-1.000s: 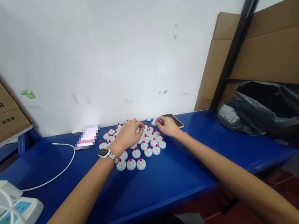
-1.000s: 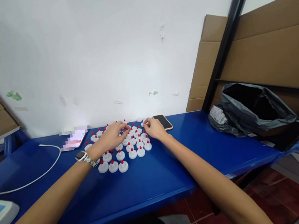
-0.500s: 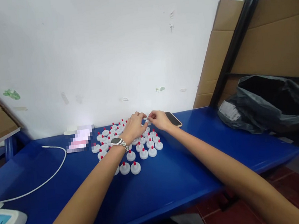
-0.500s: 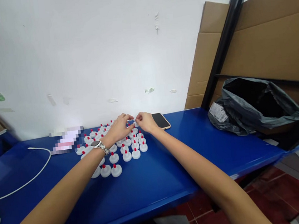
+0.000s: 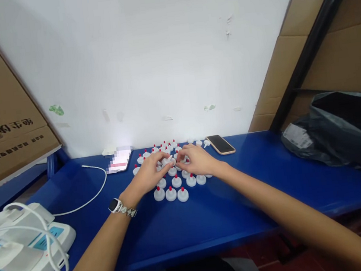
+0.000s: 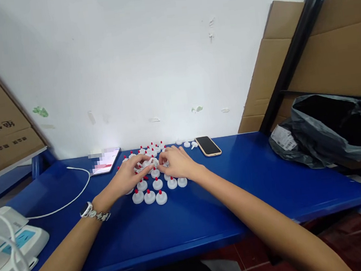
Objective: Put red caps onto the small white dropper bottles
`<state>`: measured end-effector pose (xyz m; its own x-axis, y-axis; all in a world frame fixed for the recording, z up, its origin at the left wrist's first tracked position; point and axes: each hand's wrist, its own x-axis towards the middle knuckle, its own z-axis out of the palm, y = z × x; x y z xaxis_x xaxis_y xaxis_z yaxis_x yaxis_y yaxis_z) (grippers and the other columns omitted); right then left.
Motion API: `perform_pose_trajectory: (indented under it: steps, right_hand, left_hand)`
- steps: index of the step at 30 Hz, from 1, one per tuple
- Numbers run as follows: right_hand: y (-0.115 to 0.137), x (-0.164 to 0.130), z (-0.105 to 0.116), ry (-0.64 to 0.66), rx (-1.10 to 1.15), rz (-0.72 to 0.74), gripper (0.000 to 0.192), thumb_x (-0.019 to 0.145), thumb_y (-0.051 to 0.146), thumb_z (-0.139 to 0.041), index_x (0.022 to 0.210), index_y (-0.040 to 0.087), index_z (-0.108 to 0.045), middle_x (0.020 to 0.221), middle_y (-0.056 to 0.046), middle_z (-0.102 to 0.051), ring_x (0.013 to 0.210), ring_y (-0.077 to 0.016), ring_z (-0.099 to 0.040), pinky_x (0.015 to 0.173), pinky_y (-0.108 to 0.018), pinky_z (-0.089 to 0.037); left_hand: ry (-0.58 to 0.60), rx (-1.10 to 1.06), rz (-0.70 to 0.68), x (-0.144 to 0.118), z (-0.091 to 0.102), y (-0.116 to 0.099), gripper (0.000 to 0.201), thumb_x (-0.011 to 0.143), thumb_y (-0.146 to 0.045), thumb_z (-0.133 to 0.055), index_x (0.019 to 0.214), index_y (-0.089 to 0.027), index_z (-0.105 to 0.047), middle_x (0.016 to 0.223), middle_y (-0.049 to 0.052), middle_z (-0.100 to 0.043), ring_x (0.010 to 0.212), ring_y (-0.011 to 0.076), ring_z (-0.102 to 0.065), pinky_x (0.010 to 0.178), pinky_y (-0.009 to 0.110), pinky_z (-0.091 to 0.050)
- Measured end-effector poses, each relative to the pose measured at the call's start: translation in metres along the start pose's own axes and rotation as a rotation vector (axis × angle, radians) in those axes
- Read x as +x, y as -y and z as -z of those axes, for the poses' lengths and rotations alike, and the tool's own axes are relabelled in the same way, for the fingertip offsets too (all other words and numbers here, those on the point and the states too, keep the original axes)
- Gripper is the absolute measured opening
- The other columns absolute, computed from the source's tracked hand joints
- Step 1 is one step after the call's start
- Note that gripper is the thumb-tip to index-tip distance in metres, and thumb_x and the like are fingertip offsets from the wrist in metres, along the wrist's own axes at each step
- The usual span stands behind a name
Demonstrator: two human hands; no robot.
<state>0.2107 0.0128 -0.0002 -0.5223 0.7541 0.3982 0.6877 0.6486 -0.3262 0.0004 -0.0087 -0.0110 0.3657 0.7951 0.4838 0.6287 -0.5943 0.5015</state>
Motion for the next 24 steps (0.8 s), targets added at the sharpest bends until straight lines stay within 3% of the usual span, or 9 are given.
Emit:
perform_pose_trajectory:
  steps: [4, 12, 19, 22, 24]
  right_hand:
    - [0.010, 0.003, -0.005, 0.107, -0.345, -0.020, 0.019, 0.078, 0.037, -0.068, 0.077, 0.018, -0.071, 0.090, -0.013, -0.065, 0.097, -0.0308, -0.052, 0.088, -0.045, -0.032]
    - [0.019, 0.004, -0.010, 0.186, -0.477, -0.141, 0.016, 0.075, 0.029, -0.066, 0.077, 0.015, -0.073, 0.095, -0.019, -0.067, 0.100, -0.0344, -0.052, 0.092, -0.049, -0.029]
    - [0.019, 0.005, -0.011, 0.202, -0.433, -0.134, 0.010, 0.075, 0.018, -0.061, 0.074, 0.015, -0.071, 0.091, -0.016, -0.070, 0.099, -0.0325, -0.055, 0.090, -0.047, -0.031]
    - [0.014, 0.003, -0.008, 0.105, -0.285, -0.154, 0.009, 0.077, 0.021, -0.060, 0.073, 0.016, -0.067, 0.085, -0.012, -0.071, 0.094, -0.0293, -0.058, 0.088, -0.045, -0.034]
    - [0.010, 0.001, -0.006, -0.011, -0.051, -0.186, 0.010, 0.079, 0.023, -0.058, 0.074, 0.017, -0.064, 0.082, -0.008, -0.070, 0.086, -0.0239, -0.060, 0.083, -0.039, -0.039]
  left_hand:
    - [0.014, 0.027, -0.032, -0.002, -0.003, 0.005, 0.028, 0.092, -0.046, -0.056, 0.105, -0.023, -0.063, 0.108, 0.005, -0.069, 0.100, 0.0237, -0.062, 0.087, 0.039, -0.049]
    - [0.029, 0.083, -0.058, -0.003, -0.004, -0.001, 0.025, 0.091, -0.043, -0.056, 0.102, -0.021, -0.064, 0.104, 0.006, -0.070, 0.096, 0.0244, -0.063, 0.086, 0.040, -0.048]
    - [0.043, 0.088, -0.049, -0.003, -0.005, 0.003, 0.027, 0.091, -0.043, -0.056, 0.104, -0.022, -0.063, 0.108, 0.006, -0.069, 0.101, 0.0252, -0.061, 0.090, 0.041, -0.047]
    - [0.041, 0.090, -0.035, -0.004, -0.005, 0.003, 0.029, 0.092, -0.046, -0.055, 0.105, -0.021, -0.063, 0.108, 0.006, -0.069, 0.102, 0.0254, -0.061, 0.091, 0.041, -0.047]
    - [0.030, 0.071, -0.032, -0.004, -0.005, 0.001, 0.032, 0.093, -0.048, -0.053, 0.109, -0.021, -0.062, 0.110, 0.006, -0.068, 0.103, 0.0250, -0.061, 0.090, 0.039, -0.047]
